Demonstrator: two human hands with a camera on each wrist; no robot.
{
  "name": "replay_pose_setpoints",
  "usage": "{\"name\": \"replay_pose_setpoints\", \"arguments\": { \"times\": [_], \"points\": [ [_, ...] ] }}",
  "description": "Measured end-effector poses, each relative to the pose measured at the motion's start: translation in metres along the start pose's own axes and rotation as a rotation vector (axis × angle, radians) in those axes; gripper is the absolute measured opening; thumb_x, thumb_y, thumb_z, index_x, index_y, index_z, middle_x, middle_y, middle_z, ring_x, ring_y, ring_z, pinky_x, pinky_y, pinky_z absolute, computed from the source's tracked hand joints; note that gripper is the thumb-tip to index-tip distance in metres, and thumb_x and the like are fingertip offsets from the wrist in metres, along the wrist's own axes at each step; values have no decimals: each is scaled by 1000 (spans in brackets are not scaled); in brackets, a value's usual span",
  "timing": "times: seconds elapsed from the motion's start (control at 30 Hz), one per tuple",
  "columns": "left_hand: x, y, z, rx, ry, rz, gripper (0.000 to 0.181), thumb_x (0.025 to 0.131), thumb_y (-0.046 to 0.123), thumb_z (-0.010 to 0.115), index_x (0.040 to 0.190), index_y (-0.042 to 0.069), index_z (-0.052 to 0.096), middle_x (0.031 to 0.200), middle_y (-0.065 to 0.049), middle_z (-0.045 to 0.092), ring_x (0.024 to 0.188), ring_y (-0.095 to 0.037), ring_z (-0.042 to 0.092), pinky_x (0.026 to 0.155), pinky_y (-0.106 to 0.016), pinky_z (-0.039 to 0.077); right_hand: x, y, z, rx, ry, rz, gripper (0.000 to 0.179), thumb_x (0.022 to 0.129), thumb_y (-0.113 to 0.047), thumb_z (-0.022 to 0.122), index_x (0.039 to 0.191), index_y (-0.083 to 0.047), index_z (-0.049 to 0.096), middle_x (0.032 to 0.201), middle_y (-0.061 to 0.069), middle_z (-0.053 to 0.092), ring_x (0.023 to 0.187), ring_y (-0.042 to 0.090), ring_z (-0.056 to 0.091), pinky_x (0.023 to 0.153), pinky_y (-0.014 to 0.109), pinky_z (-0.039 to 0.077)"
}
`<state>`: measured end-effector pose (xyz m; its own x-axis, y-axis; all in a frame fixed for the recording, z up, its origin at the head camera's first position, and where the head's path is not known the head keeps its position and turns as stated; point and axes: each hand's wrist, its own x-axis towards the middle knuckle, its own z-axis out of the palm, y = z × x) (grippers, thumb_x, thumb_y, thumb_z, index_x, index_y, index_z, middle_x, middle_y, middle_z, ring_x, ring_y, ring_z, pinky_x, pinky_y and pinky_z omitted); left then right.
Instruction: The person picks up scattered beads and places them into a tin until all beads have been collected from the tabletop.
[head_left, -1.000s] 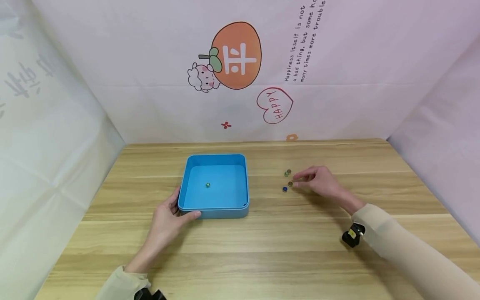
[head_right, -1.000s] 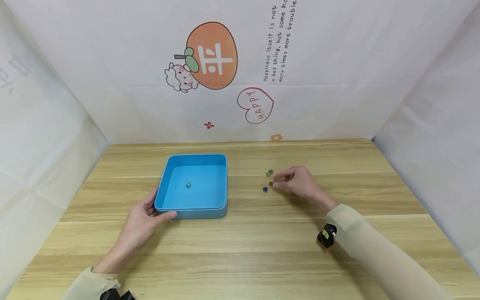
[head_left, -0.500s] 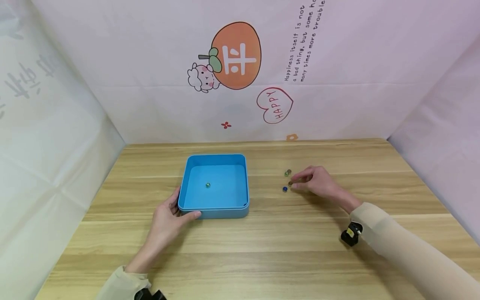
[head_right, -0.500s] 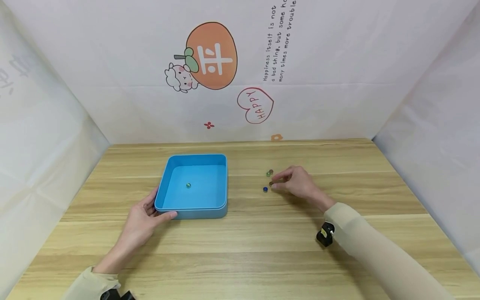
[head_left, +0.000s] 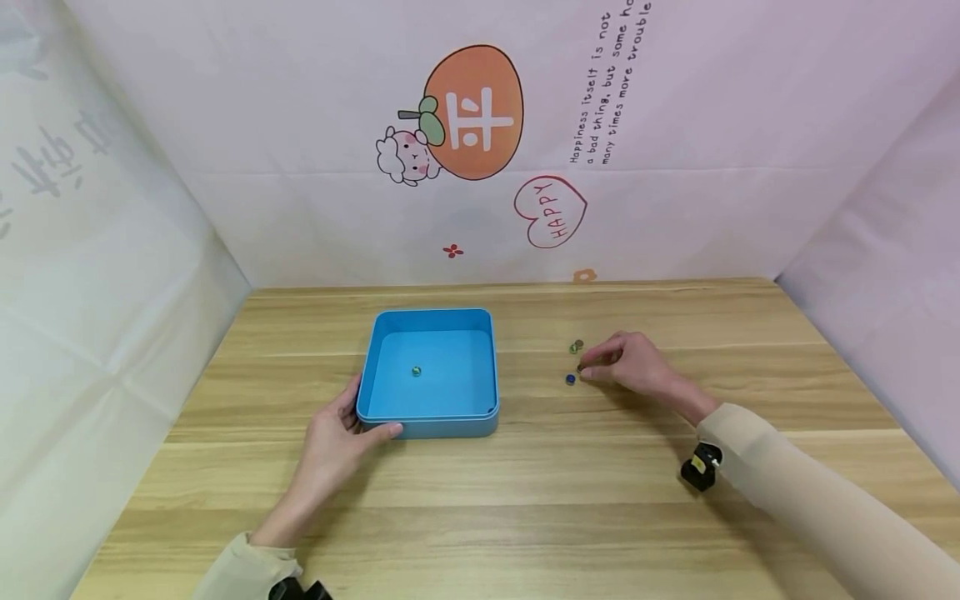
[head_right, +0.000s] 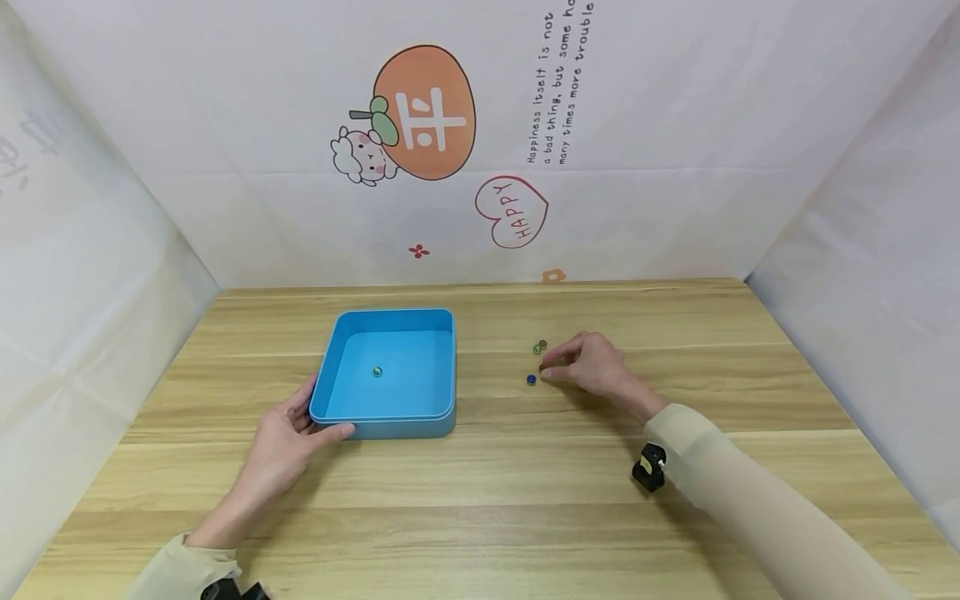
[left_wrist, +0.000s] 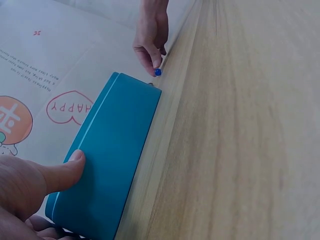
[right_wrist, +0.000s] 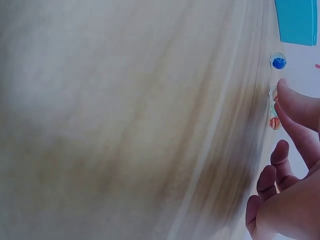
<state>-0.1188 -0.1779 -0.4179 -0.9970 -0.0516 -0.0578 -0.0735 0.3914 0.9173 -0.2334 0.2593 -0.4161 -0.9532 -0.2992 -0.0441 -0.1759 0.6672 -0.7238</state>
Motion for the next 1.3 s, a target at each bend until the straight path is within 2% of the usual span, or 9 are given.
{"name": "replay_pose_setpoints", "arguments": {
  "times": [0.67,0.87,1.17,1.3],
  "points": [
    [-1,1,1,9,-5,15,100,89,11,88,164,-5,24,166,-25,31,149,-36,39,116,-42,40,0,5,0,-15,-4,-4,19,92,-18,85,108,-6,84,107,10,70,92,23,56,75,35,48],
    [-2,0,1,2,-8,9,100,89,11,88,164,-5,23,166,-25,30,149,-36,38,116,-42,39,-2,5,0,-18,16,-32,19,91,-17,86,106,-5,84,102,8,71,86,22,55,69,30,47],
    [-3,2,0,0,-5,11,100,89,10,88,164,-6,24,165,-26,31,148,-36,39,115,-42,40,-4,-9,-6,16,27,-32,24,89,-18,87,109,-4,83,99,9,71,80,22,49,64,28,41],
    [-3,3,0,5,0,13,100,88,10,88,164,-6,24,164,-26,32,148,-37,40,115,-42,40,-3,-18,-9,14,34,-52,23,90,-17,87,108,-3,83,103,10,72,79,22,49,64,28,40]
  ]
}}
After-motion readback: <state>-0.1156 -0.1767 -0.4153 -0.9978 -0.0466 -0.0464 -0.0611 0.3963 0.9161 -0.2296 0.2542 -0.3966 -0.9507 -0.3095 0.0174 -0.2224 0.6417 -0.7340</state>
